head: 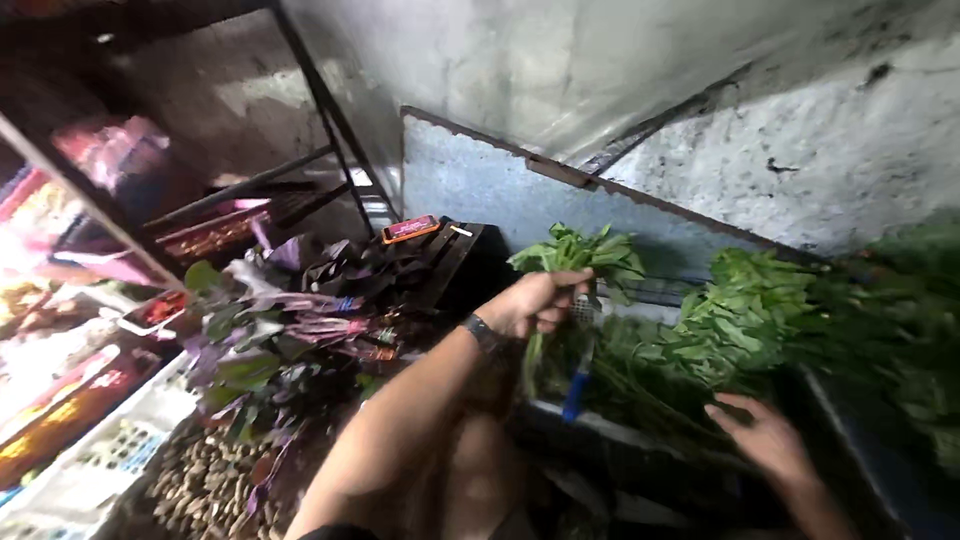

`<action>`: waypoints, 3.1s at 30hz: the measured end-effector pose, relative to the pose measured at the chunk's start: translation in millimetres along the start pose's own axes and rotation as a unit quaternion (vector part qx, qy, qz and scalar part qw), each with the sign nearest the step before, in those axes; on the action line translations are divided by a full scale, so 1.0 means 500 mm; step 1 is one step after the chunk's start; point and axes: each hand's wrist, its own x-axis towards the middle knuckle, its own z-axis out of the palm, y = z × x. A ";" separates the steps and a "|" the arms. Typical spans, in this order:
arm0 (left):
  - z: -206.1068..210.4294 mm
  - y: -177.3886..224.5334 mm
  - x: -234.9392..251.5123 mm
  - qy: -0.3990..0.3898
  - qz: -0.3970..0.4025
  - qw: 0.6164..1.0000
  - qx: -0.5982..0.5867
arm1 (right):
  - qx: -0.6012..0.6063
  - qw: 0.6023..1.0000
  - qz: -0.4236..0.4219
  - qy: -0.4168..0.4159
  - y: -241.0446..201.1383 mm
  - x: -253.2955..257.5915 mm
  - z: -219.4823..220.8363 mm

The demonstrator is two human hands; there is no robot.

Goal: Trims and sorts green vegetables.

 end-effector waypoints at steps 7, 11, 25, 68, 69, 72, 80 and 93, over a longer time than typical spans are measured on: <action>-0.046 0.063 -0.089 -0.102 -0.002 0.995 -0.006 | 0.052 0.994 -0.069 0.064 0.005 -0.029 -0.038; -0.028 0.072 -0.131 -0.124 -0.003 0.988 -0.090 | 0.065 0.995 -0.069 0.040 0.005 -0.033 -0.034; 0.066 0.037 -0.125 -0.219 -0.010 0.958 -0.185 | 0.378 0.914 -0.139 0.057 -0.186 -0.111 -0.089; 0.050 -0.317 0.155 0.217 0.216 0.800 0.517 | -0.041 0.937 0.016 -0.345 -0.181 -0.057 0.166; 0.039 -0.331 0.171 0.254 0.125 0.829 0.481 | -0.097 0.926 0.041 -0.362 -0.182 -0.033 0.170; 0.046 -0.391 0.204 0.156 -0.146 0.842 0.496 | -0.204 0.891 0.058 -0.402 -0.178 0.029 0.168; 0.140 -0.363 0.201 0.064 -0.253 0.770 0.583 | -0.190 0.917 0.130 -0.325 -0.161 0.109 0.136; 0.116 -0.408 -0.209 0.193 -0.002 0.980 -0.050 | -0.069 0.950 0.078 -0.295 -0.156 -0.065 0.160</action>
